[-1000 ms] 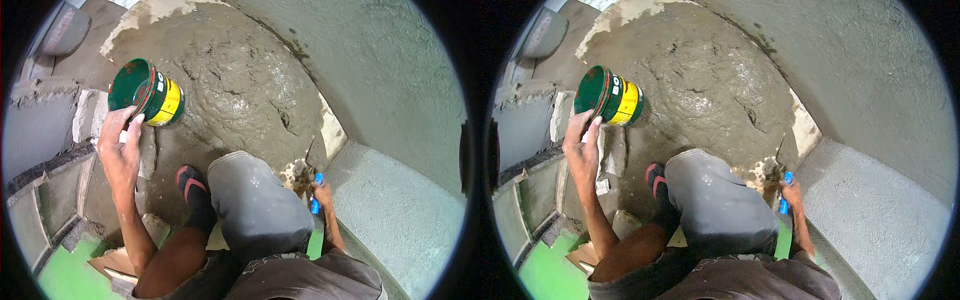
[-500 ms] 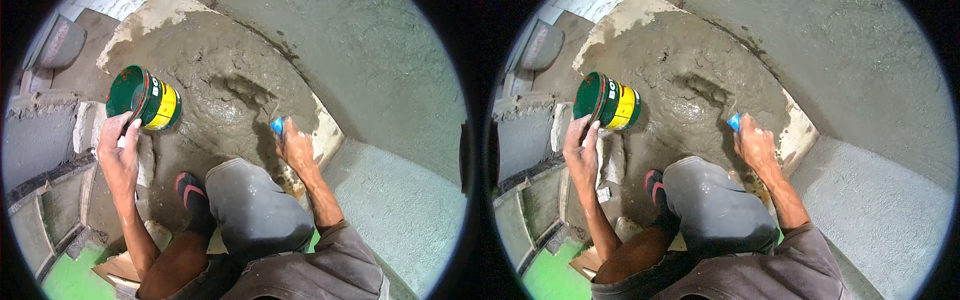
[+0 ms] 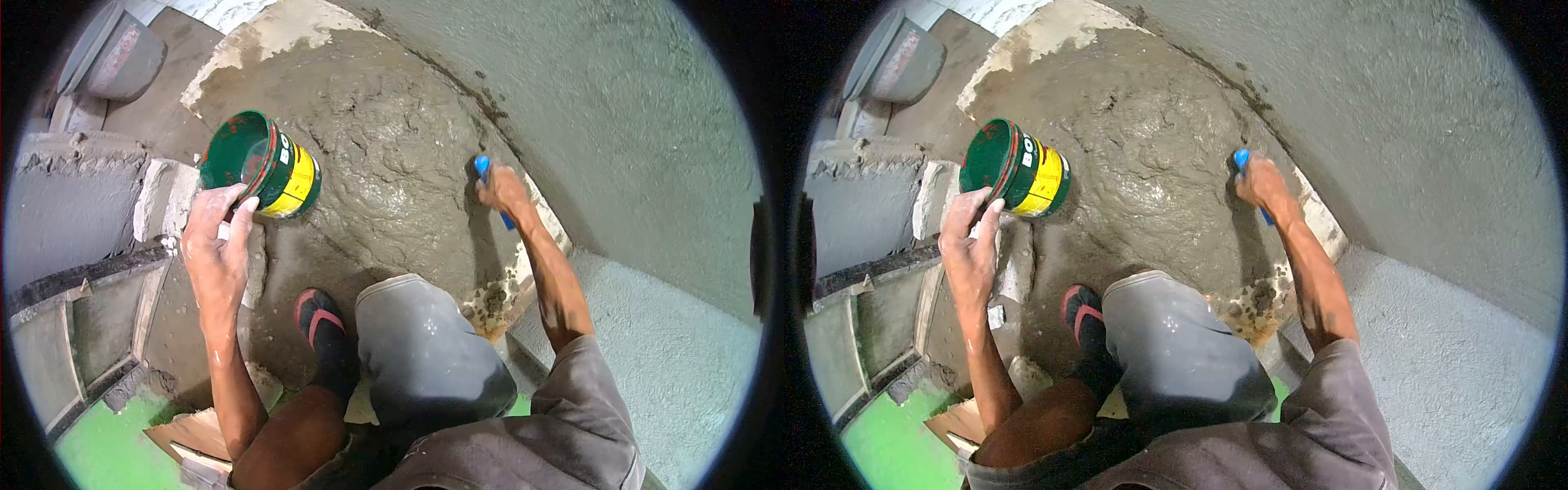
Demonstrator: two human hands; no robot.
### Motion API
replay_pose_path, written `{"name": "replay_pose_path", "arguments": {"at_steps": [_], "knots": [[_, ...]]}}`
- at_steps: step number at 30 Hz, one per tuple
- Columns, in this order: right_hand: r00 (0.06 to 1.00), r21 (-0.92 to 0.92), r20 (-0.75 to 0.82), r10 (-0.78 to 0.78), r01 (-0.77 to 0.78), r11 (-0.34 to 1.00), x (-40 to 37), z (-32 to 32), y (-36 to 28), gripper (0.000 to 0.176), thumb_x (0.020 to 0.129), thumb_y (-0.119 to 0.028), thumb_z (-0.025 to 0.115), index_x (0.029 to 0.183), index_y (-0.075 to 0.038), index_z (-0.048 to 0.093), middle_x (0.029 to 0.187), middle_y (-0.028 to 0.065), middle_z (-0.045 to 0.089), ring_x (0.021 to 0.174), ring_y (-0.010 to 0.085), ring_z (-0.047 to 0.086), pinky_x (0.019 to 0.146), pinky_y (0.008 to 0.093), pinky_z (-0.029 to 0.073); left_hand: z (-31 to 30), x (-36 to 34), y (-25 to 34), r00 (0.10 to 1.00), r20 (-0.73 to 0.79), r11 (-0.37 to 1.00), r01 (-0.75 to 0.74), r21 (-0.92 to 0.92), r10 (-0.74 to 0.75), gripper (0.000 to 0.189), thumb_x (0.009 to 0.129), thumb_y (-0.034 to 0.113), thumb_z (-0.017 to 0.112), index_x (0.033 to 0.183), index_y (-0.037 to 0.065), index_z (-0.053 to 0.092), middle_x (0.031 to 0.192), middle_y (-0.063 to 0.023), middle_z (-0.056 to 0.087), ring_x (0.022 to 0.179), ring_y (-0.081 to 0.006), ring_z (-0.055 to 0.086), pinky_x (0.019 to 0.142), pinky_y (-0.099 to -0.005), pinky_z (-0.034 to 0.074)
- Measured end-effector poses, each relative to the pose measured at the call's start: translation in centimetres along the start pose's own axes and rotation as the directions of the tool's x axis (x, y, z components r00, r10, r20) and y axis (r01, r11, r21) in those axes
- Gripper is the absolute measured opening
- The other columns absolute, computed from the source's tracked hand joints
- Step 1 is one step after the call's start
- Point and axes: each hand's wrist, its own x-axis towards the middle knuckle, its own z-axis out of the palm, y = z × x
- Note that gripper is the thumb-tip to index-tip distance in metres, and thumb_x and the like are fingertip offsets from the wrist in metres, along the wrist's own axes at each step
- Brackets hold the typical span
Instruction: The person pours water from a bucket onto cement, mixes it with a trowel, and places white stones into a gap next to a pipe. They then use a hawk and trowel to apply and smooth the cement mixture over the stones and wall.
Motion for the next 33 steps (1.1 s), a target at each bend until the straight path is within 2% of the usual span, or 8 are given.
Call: {"name": "replay_pose_path", "arguments": {"at_steps": [6,9,12,15,21,25,31,33], "knots": [[0.996,-0.148,-0.073,-0.053,0.042,0.988,-4.9,-5.2,1.1,0.041,0.08,-0.018,0.065,0.11,0.005,0.048,0.083,0.0309,0.062,0.085,0.0465,0.064,0.072,0.0543,0.051,0.0,0.6,0.0,1.0,-0.015,1.0,0.012,-0.022,-0.012,0.016,0.085,0.003,0.065,0.1,-0.003,0.065,0.09,-0.0126,0.063,0.077,-0.0196,0.06,0.071,-0.029,0.047],[0.964,-0.198,-0.264,0.031,-0.086,0.976,1.4,-4.0,2.9,0.04,0.079,-0.017,0.065,0.109,0.004,0.048,0.085,0.0301,0.063,0.085,0.0455,0.064,0.074,0.0535,0.051,-0.4,0.7,0.1,1.0,-0.029,0.999,0.011,-0.032,-0.012,0.017,0.085,0.003,0.065,0.1,-0.004,0.065,0.09,-0.0131,0.063,0.077,-0.02,0.06,0.072,-0.0292,0.047],[0.981,-0.136,-0.169,0.091,-0.115,0.984,5.1,0.3,4.9,0.039,0.076,-0.013,0.066,0.105,0.006,0.048,0.085,0.0319,0.062,0.086,0.0487,0.062,0.074,0.0521,0.051,-0.4,0.5,0.0,0.999,-0.04,1.0,0.009,-0.028,-0.01,0.017,0.085,0.003,0.065,0.1,-0.003,0.065,0.09,-0.0135,0.063,0.078,-0.0216,0.061,0.073,-0.0302,0.048],[0.988,-0.056,0.033,-0.15,0.152,0.987,2.5,0.4,5.0,0.038,0.075,-0.01,0.064,0.105,0.005,0.046,0.083,0.0321,0.061,0.083,0.051,0.06,0.072,0.0535,0.05,-0.8,0.0,-0.5,0.999,-0.038,0.999,0.034,-0.02,-0.035,0.018,0.085,0.004,0.065,0.1,-0.004,0.065,0.091,-0.0132,0.063,0.082,-0.0218,0.061,0.076,-0.0305,0.047],[0.998,-0.242,-0.064,-0.006,-0.01,0.97,-4.2,-5.5,1.5,0.046,0.078,-0.014,0.065,0.115,0.006,0.048,0.086,0.0278,0.064,0.083,0.0455,0.064,0.074,0.0535,0.051,-1.1,-0.6,-1.0,0.996,-0.004,0.996,0.09,-0.018,-0.09,0.019,0.086,0.005,0.065,0.101,-0.005,0.063,0.093,-0.0125,0.063,0.087,-0.0193,0.061,0.082,-0.03,0.046],[0.983,-0.28,-0.178,0.04,-0.09,0.956,4.3,-3.5,3.7,0.047,0.079,-0.013,0.063,0.117,0.006,0.045,0.091,0.0297,0.064,0.087,0.0461,0.064,0.077,0.0526,0.051,-1.2,-0.6,-0.7,0.991,-0.004,0.985,0.133,-0.11,-0.134,0.018,0.086,0.005,0.065,0.101,-0.005,0.063,0.093,-0.0121,0.063,0.086,-0.0182,0.06,0.081,-0.0289,0.046],[0.988,-0.132,0.128,-0.09,0.107,0.986,0.9,-1.7,5.1,0.039,0.079,-0.017,0.065,0.107,0.006,0.05,0.092,0.0319,0.064,0.094,0.0465,0.062,0.078,0.0519,0.05,-1.8,-0.6,-1.4,0.996,-0.08,0.999,0.049,-0.008,-0.05,0.018,0.083,0.002,0.067,0.099,-0.004,0.064,0.091,-0.0126,0.064,0.085,-0.0206,0.061,0.079,-0.0301,0.047],[0.992,-0.101,0.128,-0.003,0.016,0.995,-2.0,-4.9,4.5,0.036,0.079,-0.017,0.064,0.104,0.005,0.051,0.089,0.0316,0.063,0.088,0.0453,0.064,0.073,0.0508,0.049,-1.6,-0.3,-1.9,0.996,-0.085,1.0,0.007,-0.024,-0.009,0.017,0.083,0.002,0.067,0.099,-0.004,0.064,0.091,-0.0128,0.064,0.084,-0.0213,0.062,0.079,-0.0303,0.048]]}}
